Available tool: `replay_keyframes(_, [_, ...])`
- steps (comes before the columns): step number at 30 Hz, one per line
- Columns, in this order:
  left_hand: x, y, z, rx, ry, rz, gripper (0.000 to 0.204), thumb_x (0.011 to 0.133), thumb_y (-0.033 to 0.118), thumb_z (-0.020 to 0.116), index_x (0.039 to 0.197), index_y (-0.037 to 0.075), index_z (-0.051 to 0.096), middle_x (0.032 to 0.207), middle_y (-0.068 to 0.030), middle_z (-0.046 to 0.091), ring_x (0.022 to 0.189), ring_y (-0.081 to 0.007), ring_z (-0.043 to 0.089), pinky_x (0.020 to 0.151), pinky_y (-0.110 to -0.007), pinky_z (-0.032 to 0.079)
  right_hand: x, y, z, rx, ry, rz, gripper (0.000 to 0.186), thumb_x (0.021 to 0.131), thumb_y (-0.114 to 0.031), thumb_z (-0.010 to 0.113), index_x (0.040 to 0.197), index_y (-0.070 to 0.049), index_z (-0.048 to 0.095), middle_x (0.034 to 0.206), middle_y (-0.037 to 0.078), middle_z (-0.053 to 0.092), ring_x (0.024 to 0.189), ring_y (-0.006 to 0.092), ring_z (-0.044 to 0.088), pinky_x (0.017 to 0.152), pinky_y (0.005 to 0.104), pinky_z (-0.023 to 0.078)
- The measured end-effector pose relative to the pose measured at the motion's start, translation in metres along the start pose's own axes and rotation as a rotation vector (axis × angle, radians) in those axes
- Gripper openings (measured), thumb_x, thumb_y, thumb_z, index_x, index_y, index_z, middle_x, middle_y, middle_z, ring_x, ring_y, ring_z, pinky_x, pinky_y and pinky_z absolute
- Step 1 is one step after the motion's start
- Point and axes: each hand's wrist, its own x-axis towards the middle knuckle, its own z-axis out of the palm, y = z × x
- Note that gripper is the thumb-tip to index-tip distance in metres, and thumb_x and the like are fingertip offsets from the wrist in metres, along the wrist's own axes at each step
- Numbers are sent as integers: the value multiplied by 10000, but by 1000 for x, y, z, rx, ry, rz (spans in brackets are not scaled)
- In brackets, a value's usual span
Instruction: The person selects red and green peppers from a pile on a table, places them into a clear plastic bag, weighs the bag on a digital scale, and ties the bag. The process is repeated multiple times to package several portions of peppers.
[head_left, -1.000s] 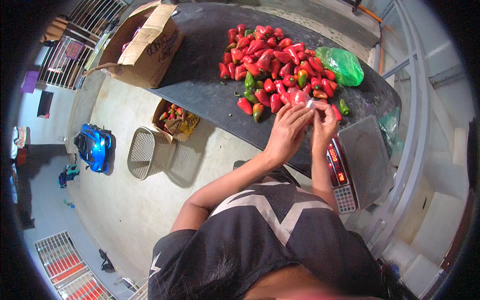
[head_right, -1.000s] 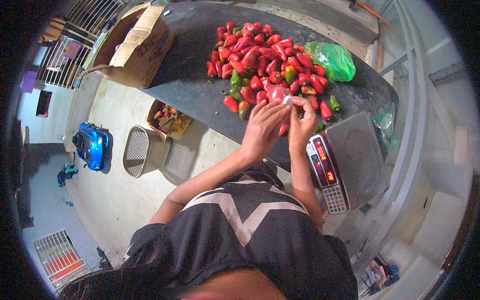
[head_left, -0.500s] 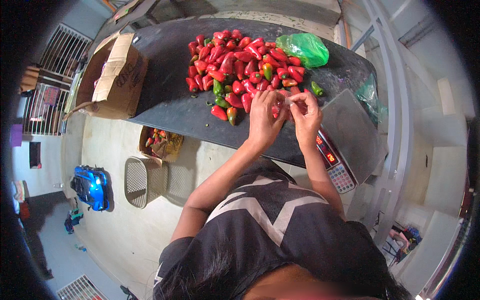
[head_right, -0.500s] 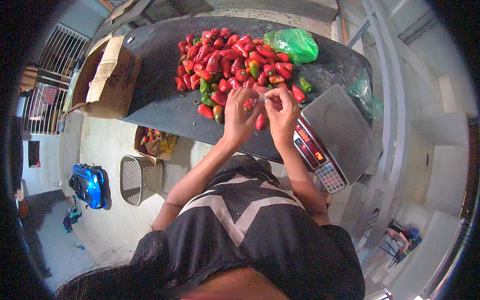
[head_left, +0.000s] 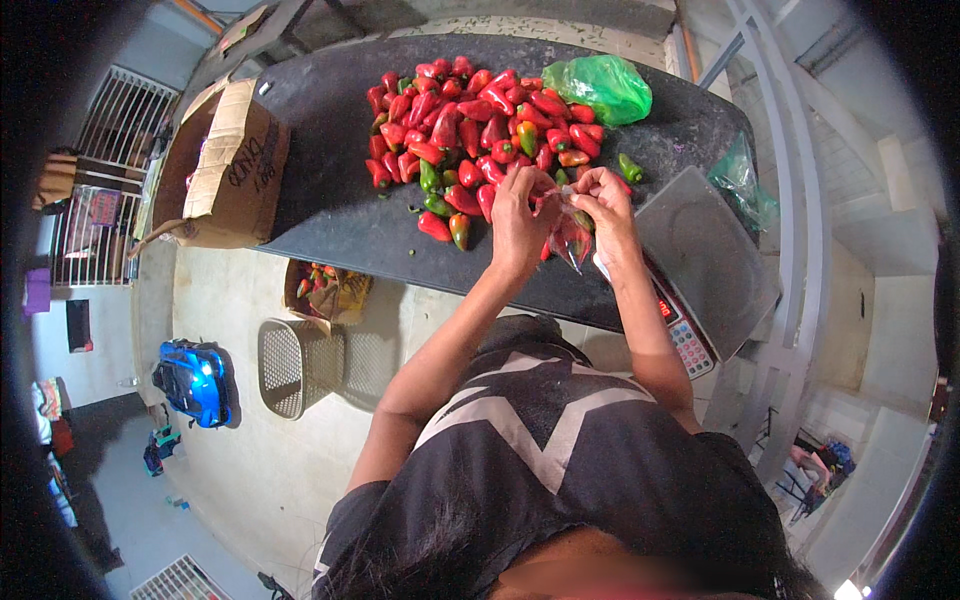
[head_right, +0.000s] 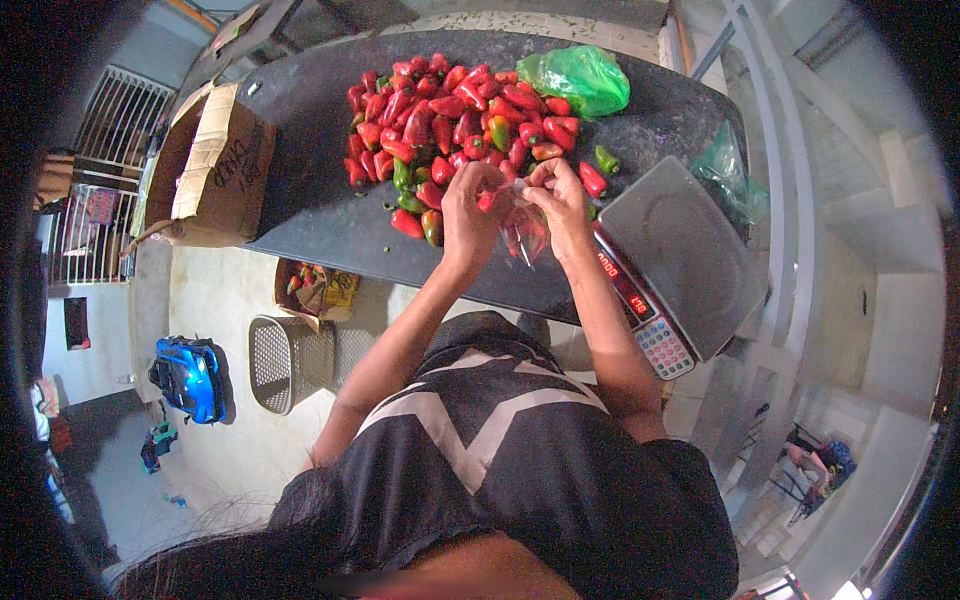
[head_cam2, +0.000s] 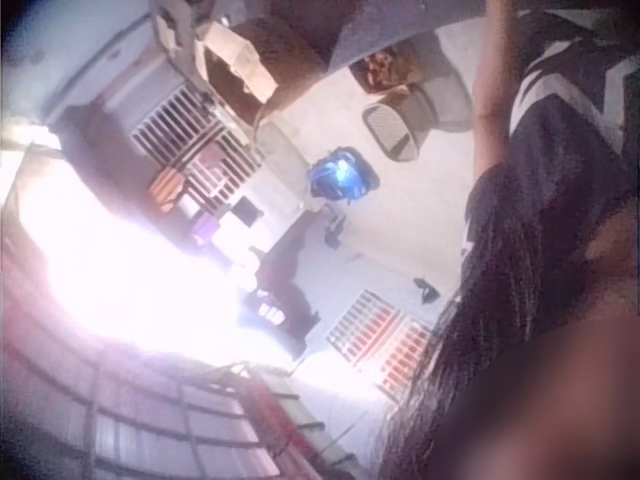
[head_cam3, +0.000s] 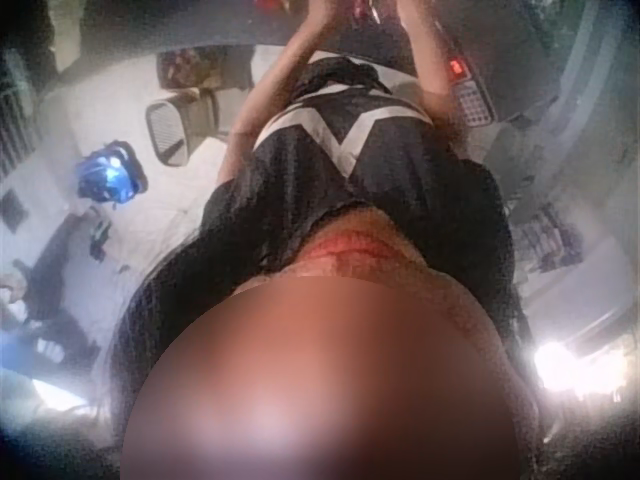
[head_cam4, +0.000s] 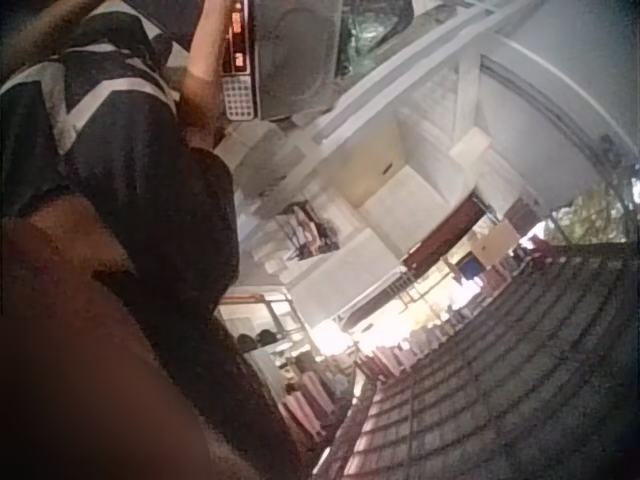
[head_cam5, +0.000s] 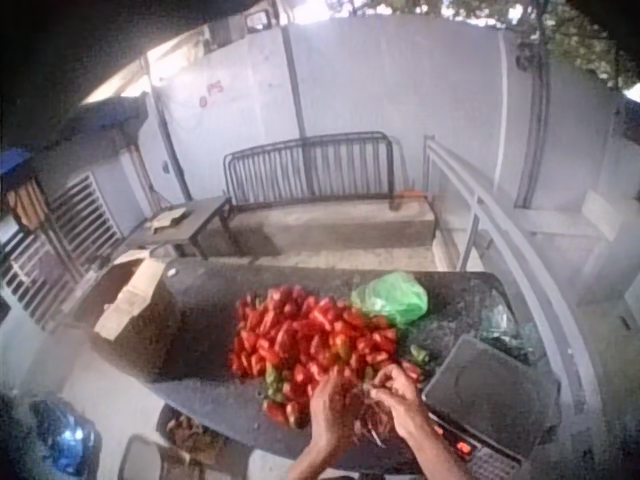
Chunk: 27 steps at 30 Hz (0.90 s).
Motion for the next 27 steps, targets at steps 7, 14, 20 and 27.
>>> replay_keyframes(7, [-12,-1,8,-35,-3,-95,175,760,-20,669,928,-3,625,872,-148,588,805,-301,610,717,-380,490,3,20,0,-422,140,-192,190,810,93,605,888,-45,500,851,11,573,790,75,572,739,234,481])
replay_keyframes(14, [-12,-6,15,60,8,-93,158,765,21,689,904,-26,628,873,-159,596,755,-329,609,713,-387,489,-8,15,10,-584,241,-322,157,787,76,655,818,-21,536,784,11,580,757,90,573,745,258,484])
replay_keyframes(20, [-11,-15,11,-15,-62,-189,134,753,27,694,854,-29,627,843,-173,591,764,-349,605,722,-410,482,-16,12,17,-610,253,-317,120,818,39,657,835,-14,551,787,21,593,760,100,582,745,262,479])
replay_keyframes(27, [-15,-10,18,71,-119,-21,107,804,10,608,891,-27,557,841,-200,549,800,-392,566,695,-440,455,-17,0,17,-726,147,-350,76,822,5,645,879,-12,598,789,90,611,706,210,623,659,333,488])
